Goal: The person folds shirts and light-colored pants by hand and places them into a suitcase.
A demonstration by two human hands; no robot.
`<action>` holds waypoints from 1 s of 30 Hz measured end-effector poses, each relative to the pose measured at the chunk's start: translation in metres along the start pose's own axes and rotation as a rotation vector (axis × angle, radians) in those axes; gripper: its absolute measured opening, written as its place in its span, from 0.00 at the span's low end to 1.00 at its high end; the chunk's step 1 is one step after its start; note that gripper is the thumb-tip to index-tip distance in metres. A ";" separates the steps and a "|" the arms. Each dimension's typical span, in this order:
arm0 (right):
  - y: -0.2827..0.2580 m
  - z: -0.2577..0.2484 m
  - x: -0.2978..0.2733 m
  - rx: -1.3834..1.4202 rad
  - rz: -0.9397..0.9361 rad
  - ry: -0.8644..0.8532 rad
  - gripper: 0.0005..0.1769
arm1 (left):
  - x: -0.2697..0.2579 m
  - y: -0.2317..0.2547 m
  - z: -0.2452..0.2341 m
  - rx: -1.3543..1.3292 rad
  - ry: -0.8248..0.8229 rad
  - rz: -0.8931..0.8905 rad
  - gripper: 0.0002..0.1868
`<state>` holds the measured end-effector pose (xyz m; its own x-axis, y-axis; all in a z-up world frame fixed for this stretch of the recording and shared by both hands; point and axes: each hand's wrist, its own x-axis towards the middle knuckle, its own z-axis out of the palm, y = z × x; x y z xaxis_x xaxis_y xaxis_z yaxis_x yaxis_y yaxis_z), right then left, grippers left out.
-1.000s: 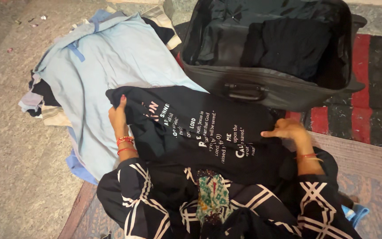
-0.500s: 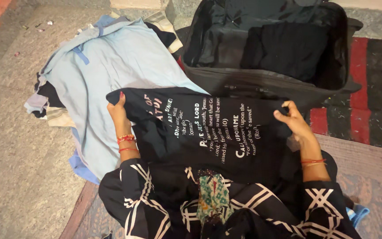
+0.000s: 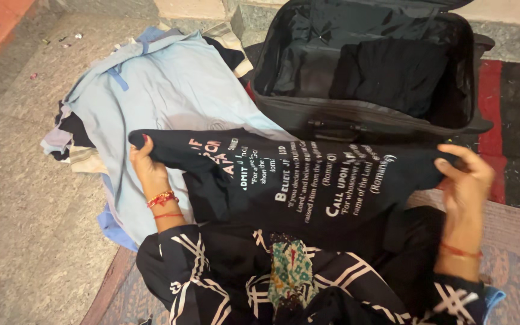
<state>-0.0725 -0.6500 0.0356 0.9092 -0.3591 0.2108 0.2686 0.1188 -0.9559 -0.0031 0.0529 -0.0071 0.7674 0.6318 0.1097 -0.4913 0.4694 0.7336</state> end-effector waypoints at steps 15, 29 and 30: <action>-0.107 0.009 0.056 -0.214 -0.260 -0.105 0.08 | 0.183 0.029 0.170 0.459 -0.242 0.256 0.09; -0.067 -0.016 0.064 -0.560 -0.339 -0.129 0.10 | 0.239 0.075 0.178 0.026 -0.247 0.046 0.06; -0.062 -0.027 0.059 -0.604 -0.348 -0.130 0.11 | 0.228 0.071 0.163 0.012 -0.254 0.033 0.06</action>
<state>-0.0444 -0.7039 0.1021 0.8435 -0.1646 0.5113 0.3614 -0.5303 -0.7669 0.2037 0.1295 0.1796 0.8306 0.4707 0.2974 -0.5139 0.4425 0.7349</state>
